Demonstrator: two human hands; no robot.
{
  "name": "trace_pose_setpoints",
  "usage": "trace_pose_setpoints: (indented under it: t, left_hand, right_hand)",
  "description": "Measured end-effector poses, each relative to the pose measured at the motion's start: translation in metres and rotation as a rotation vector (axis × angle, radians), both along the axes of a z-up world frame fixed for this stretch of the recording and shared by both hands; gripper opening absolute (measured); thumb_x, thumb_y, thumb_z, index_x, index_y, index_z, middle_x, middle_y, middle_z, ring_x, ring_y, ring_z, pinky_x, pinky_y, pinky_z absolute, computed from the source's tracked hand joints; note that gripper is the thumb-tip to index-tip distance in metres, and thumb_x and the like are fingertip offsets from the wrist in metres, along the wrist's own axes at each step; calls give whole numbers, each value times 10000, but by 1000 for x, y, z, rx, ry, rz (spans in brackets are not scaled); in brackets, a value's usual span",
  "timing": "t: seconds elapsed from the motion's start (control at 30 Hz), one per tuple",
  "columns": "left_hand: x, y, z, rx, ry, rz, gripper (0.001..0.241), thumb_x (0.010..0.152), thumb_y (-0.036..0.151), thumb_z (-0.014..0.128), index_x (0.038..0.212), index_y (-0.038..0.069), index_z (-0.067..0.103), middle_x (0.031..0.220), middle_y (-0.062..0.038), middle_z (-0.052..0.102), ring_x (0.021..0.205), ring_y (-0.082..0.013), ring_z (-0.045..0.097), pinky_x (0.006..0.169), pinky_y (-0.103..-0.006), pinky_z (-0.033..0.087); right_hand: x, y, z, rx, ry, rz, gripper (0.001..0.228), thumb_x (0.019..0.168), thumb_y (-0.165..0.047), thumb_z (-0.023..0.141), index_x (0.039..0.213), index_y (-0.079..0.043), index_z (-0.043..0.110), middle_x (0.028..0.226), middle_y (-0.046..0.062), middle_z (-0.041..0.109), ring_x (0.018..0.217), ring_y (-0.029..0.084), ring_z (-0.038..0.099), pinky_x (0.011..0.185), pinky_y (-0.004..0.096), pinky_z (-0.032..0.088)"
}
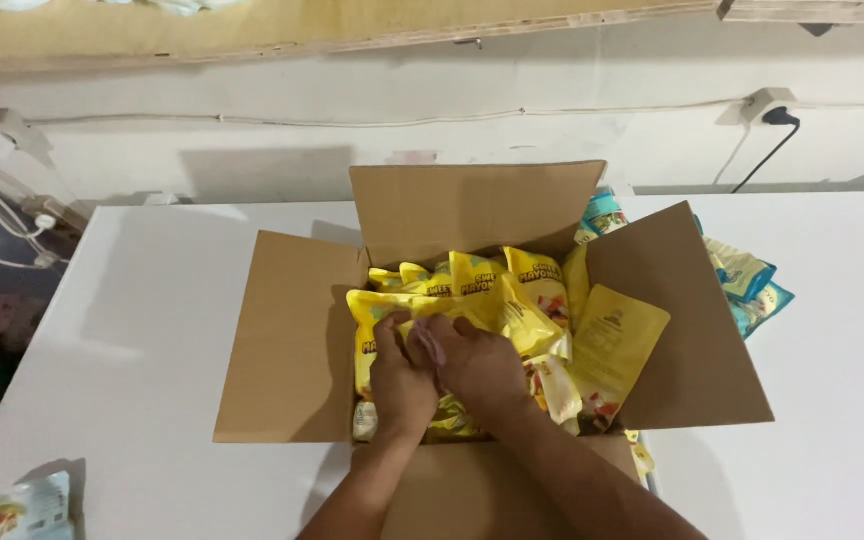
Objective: Wiping down mayonnaise pouches with a cloth and placing them neatly on a grocery store shelf.
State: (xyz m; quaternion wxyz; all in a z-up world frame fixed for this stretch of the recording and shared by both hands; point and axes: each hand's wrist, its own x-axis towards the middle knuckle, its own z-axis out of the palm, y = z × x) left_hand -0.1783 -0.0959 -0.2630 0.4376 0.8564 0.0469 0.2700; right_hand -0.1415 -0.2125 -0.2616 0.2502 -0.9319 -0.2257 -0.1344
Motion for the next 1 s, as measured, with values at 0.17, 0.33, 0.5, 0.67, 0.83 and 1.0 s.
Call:
trace_pose_setpoints:
  t: [0.17, 0.33, 0.5, 0.67, 0.83, 1.0]
  left_hand:
    - [5, 1, -9, -574, 242, 42, 238, 1044, 131, 525, 1278, 102, 505, 783, -160, 600, 663, -318, 621, 589, -452, 490]
    - [11, 6, -10, -403, 137, 132, 257, 1057, 119, 493, 1313, 98, 513, 855, -104, 682, 686, -248, 666, 643, -394, 522]
    - [17, 0, 17, -263, 291, 73, 450, 989, 110, 436, 1436, 109, 486, 1134, -156, 663, 896, -302, 694, 810, -403, 564]
    - [14, 4, -12, -133, -33, 55, 334, 990, 96, 507, 1315, 32, 545, 1203, -197, 649, 1092, -369, 641, 929, -438, 513]
    - [12, 3, -16, -41, -154, 104, 224, 1047, 81, 462, 1233, 44, 582, 1183, -184, 655, 1111, -366, 634, 957, -439, 510]
    - [18, 4, -20, -265, 74, 120, 178, 1031, 128, 490, 1126, 65, 628, 1112, -148, 672, 962, -314, 683, 857, -407, 549]
  right_hand:
    - [59, -70, 6, -434, 102, -242, 321, 1031, -440, 477, 1207, -199, 596, 893, 123, 727, 768, 341, 729, 622, 513, 565]
    - [83, -99, 21, -396, 202, -403, 440, 1017, -532, 483, 1264, -174, 553, 872, 161, 733, 748, 399, 716, 618, 562, 545]
    - [31, -26, 51, 388, 59, 168, 388, 1026, -402, 637, 1263, -108, 551, 877, 94, 719, 725, 320, 749, 637, 442, 606]
    - [48, -26, 0, 23, -123, 76, 322, 1004, -464, 616, 1051, -146, 599, 769, 77, 706, 687, 304, 728, 592, 459, 574]
    - [92, -48, 7, -490, -20, -286, 274, 981, -387, 496, 1017, -156, 638, 868, 91, 706, 708, 313, 727, 569, 539, 560]
    - [140, -84, -57, -232, 180, -317, 472, 1036, -519, 487, 1079, -79, 652, 971, 226, 728, 858, 399, 700, 788, 542, 566]
